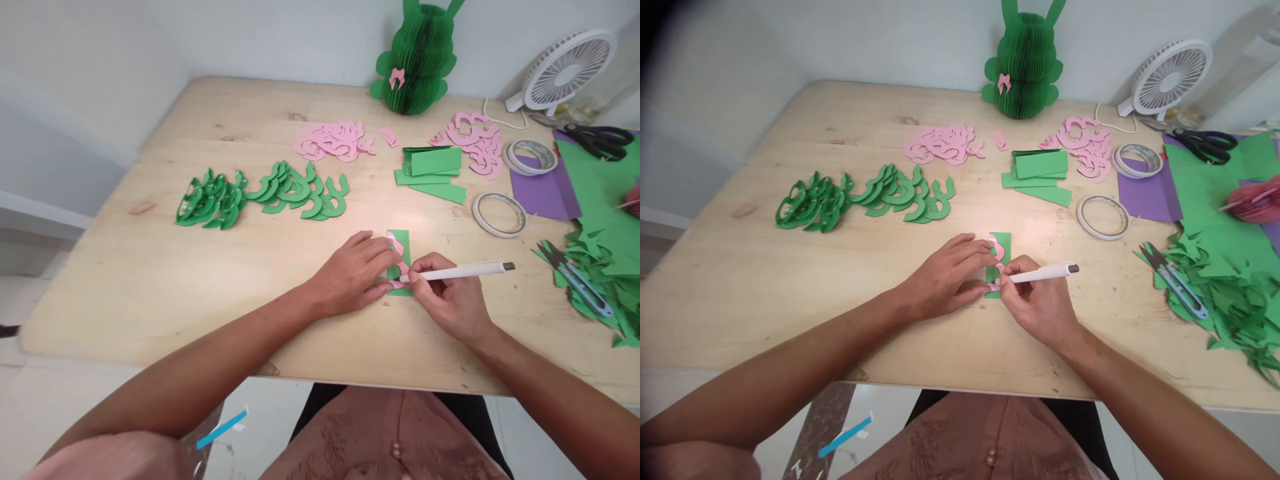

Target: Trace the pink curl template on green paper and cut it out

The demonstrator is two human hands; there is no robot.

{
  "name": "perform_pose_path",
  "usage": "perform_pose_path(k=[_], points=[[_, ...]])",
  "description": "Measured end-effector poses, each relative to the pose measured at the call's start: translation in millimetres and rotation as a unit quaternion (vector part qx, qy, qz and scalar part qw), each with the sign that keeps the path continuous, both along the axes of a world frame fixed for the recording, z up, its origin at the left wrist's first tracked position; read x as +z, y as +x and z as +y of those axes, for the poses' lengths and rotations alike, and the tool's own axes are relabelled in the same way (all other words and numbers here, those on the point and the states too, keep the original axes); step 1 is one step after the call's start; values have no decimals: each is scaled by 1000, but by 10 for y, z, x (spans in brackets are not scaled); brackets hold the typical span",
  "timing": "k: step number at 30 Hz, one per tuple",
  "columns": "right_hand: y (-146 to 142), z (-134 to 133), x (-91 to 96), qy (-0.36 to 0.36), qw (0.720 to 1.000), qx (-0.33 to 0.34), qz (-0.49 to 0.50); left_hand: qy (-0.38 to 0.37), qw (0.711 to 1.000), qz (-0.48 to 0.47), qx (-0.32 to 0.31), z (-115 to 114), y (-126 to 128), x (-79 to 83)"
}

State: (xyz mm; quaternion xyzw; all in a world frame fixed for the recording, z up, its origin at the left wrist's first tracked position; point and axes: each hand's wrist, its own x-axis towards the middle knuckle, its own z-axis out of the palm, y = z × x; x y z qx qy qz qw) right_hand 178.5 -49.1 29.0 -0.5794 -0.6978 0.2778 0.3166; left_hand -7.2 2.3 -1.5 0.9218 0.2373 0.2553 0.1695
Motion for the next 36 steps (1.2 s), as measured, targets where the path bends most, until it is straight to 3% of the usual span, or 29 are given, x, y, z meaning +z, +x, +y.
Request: perform_pose_path(k=[36], points=[[30, 9, 27, 40, 999, -20, -31, -5, 1000, 3, 4, -4, 1, 2]])
